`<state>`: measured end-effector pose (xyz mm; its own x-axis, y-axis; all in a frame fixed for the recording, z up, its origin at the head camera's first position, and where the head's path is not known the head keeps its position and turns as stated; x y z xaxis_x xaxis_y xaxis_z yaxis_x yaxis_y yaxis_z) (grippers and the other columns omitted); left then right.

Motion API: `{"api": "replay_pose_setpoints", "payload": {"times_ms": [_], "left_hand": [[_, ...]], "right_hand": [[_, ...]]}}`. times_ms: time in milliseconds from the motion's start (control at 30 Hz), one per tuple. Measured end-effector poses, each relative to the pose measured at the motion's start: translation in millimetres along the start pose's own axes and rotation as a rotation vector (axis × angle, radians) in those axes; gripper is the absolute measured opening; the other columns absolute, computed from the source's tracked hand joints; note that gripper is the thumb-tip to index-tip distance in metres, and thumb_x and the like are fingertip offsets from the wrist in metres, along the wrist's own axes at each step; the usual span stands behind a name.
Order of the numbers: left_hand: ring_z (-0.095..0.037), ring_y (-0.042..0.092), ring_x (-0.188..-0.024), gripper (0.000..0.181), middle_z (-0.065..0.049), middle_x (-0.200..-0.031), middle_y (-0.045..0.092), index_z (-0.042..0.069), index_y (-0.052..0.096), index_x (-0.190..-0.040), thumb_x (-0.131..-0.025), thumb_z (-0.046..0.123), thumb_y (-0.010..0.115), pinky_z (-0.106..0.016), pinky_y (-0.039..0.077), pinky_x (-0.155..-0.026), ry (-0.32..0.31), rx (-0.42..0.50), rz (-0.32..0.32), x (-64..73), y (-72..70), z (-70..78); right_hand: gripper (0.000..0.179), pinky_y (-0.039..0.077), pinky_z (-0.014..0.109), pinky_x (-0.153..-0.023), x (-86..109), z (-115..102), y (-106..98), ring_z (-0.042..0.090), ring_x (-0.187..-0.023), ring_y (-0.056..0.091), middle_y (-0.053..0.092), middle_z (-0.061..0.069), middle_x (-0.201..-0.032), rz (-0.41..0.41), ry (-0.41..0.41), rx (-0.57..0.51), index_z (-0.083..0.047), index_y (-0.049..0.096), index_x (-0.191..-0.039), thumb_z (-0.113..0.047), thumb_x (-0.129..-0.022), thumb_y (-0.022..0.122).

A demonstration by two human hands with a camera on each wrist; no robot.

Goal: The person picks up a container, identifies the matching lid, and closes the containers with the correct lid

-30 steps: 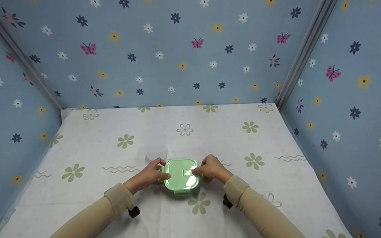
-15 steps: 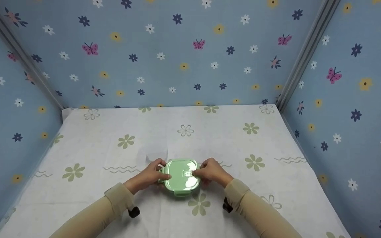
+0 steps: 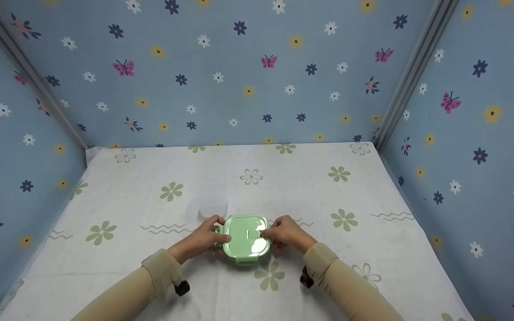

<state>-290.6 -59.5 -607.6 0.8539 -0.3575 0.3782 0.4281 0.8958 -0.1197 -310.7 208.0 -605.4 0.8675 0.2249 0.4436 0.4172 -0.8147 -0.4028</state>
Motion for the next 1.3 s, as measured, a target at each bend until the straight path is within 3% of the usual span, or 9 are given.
{"api": "replay_pose_setpoints", "payload": {"times_ms": [233, 600, 900, 1133, 1300], "left_hand": [[-0.019, 0.065, -0.089, 0.051, -0.010, -0.115, 0.056, 0.005, 0.050, -0.140, -0.099, 0.014, 0.079, -0.029, 0.058, -0.070, 0.017, -0.010, 0.008, 0.5, 0.4, 0.0], [-0.017, 0.064, -0.084, 0.049, -0.009, -0.109, 0.054, 0.002, 0.050, -0.137, -0.097, 0.011, 0.078, -0.026, 0.055, -0.067, 0.058, 0.002, 0.034, 4.0, 2.2, 1.6], [-0.019, 0.064, -0.080, 0.058, -0.012, -0.115, 0.058, 0.005, 0.057, -0.145, -0.097, 0.025, 0.084, -0.028, 0.058, -0.061, 0.046, -0.145, 0.095, 8.7, -3.9, 2.7], [-0.019, 0.065, -0.078, 0.059, -0.012, -0.114, 0.062, 0.003, 0.061, -0.137, -0.096, 0.036, 0.088, -0.031, 0.061, -0.064, 0.055, -0.262, 0.157, 15.4, -7.4, 3.4], [-0.018, 0.063, -0.071, 0.058, -0.007, -0.104, 0.063, 0.002, 0.061, -0.130, -0.094, 0.039, 0.089, -0.029, 0.054, -0.060, 0.056, -0.326, 0.202, 21.3, -10.8, 9.9]], "right_hand": [[0.025, 0.057, 0.023, -0.062, -0.6, -1, -4, 0.011, -0.068, 0.064, 0.066, -0.003, -0.075, -0.051, -0.046, -0.010, -0.014, 0.065, -0.087, -0.026, -0.097, 0.084], [0.028, 0.059, 0.024, -0.061, 2.8, -4, -6, 0.010, -0.066, 0.065, 0.065, -0.004, -0.072, -0.078, -0.030, -0.019, -0.013, 0.066, -0.088, -0.029, -0.098, 0.086], [0.034, 0.059, 0.026, -0.062, 5.2, -8, -4, 0.013, -0.067, 0.068, 0.068, -0.001, -0.077, -0.044, -0.015, 0.061, -0.012, 0.070, -0.094, -0.042, -0.098, 0.085], [0.038, 0.058, 0.027, -0.060, 4.9, -10, -3, 0.014, -0.066, 0.067, 0.068, 0.001, -0.076, 0.002, 0.015, 0.143, -0.011, 0.067, -0.095, -0.045, -0.097, 0.086], [0.046, 0.065, 0.030, -0.067, 2.7, -16, -1, 0.014, -0.073, 0.068, 0.069, 0.007, -0.097, -0.008, -0.027, 0.106, 0.000, 0.069, -0.121, -0.034, -0.097, 0.087]]}}
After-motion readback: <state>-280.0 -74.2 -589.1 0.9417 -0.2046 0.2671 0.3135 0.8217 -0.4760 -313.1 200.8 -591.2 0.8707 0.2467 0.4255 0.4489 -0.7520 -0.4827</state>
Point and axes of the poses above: each hand's wrist, its own x-axis away from the middle knuckle, its own y-axis out of the palm, z = x × y, the point moved 5 cm from there along -x, towards the middle knuckle
